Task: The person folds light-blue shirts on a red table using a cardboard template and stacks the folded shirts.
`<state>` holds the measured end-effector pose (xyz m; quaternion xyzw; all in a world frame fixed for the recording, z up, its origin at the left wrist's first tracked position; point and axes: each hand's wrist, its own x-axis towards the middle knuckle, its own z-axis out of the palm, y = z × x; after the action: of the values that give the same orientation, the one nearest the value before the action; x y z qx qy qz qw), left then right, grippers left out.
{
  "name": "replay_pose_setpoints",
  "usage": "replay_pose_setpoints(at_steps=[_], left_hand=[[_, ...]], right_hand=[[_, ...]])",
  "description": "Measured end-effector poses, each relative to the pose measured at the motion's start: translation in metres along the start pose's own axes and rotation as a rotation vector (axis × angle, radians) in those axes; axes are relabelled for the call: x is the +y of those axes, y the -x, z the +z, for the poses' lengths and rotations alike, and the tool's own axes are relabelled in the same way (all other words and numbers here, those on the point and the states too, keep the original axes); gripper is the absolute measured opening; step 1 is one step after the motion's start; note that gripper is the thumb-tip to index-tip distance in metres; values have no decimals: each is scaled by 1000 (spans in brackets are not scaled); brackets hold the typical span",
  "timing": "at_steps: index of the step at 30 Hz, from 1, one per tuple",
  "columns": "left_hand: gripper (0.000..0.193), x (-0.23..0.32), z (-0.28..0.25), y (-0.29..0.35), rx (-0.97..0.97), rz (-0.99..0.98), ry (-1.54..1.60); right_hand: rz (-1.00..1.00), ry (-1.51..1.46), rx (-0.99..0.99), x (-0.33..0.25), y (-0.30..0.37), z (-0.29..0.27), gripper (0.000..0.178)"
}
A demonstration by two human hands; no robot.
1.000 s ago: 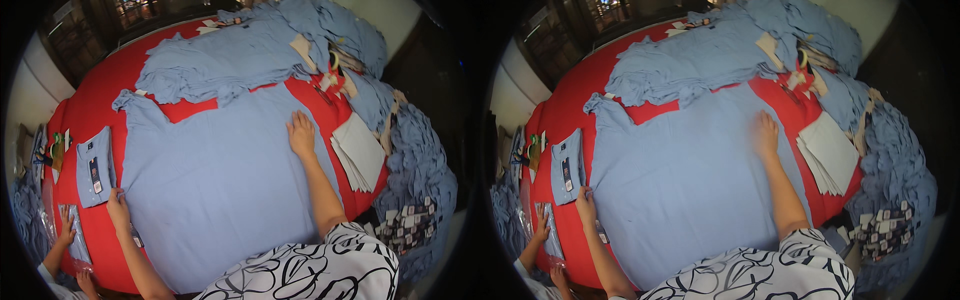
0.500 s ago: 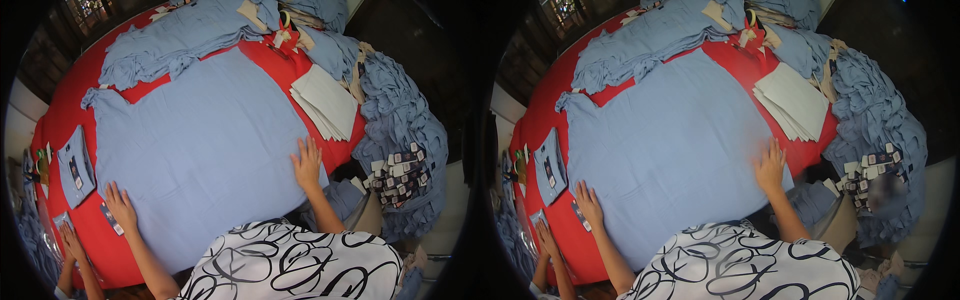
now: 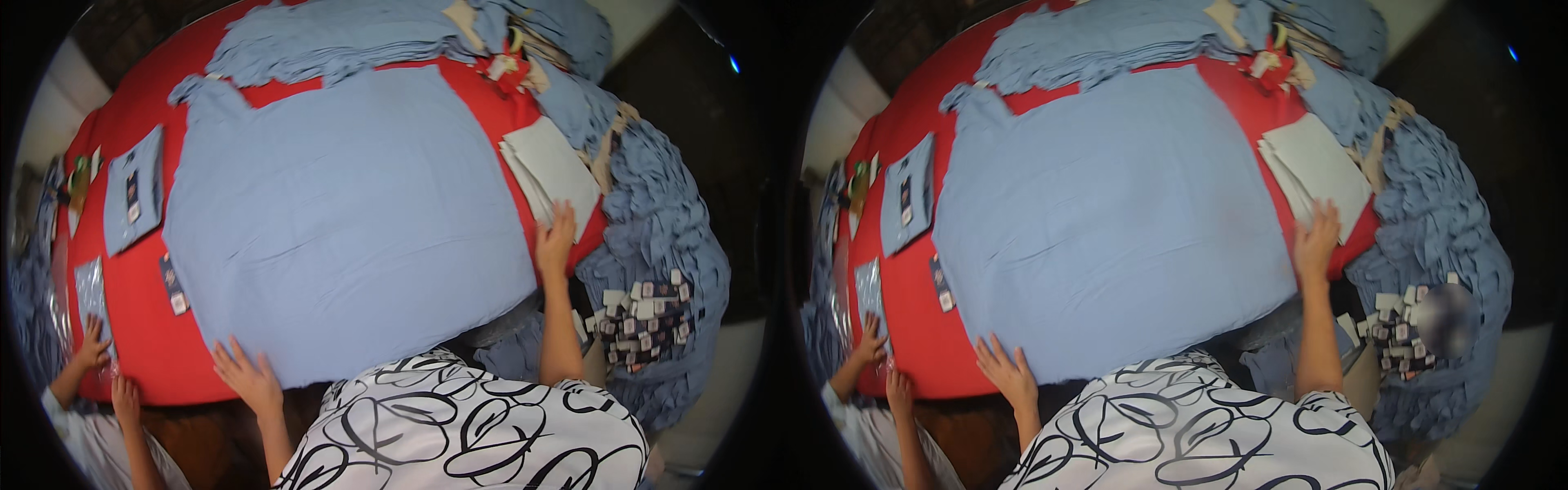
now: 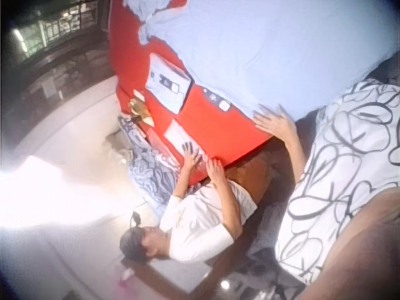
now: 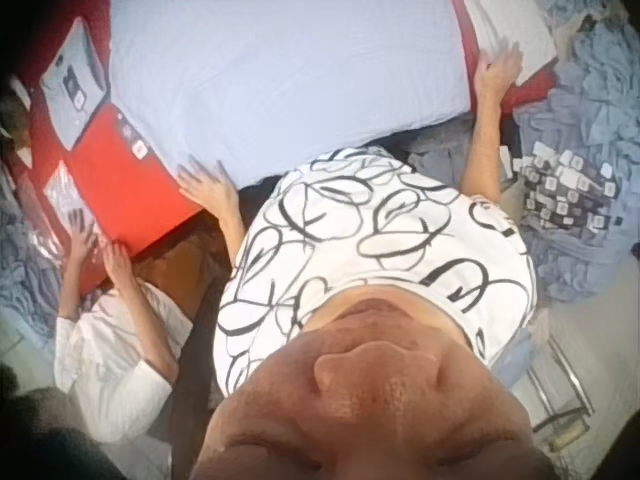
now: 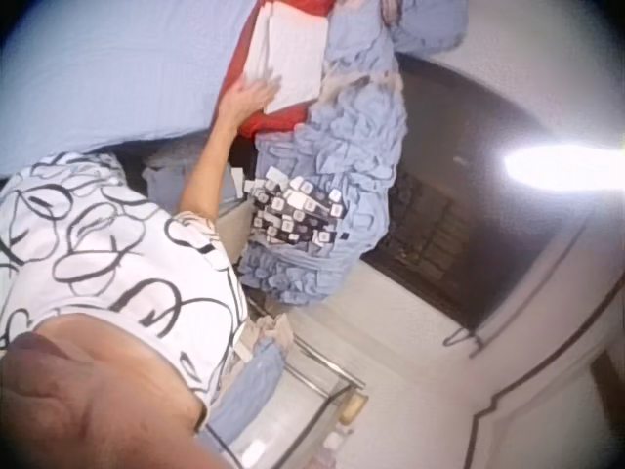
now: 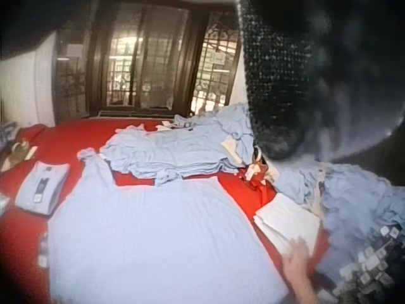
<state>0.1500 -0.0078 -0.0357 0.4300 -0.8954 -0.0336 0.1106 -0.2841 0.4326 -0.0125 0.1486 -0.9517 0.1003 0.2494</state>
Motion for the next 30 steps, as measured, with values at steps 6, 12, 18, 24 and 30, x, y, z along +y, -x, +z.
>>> replay_pose_setpoints(at_steps=[6,12,18,24,30], left_hand=[[76,11,-12,-10,-50,-41,33],[74,-18,-30,-19,60,-117,179],[57,-43,-20,-67,144,17,29],[30,-50,-36,-116,86,-303,252],[20,-69,-31,-148,-149,-599,948]], right_hand=[[179,115,-375,82,-62,34,65],[48,-206,-438,64,-73,15,48],[51,2,-443,68,-100,-21,33],[-192,-255,-110,-126,-127,-117,25],[-444,-1106,-421,-318,-145,-139,26]])
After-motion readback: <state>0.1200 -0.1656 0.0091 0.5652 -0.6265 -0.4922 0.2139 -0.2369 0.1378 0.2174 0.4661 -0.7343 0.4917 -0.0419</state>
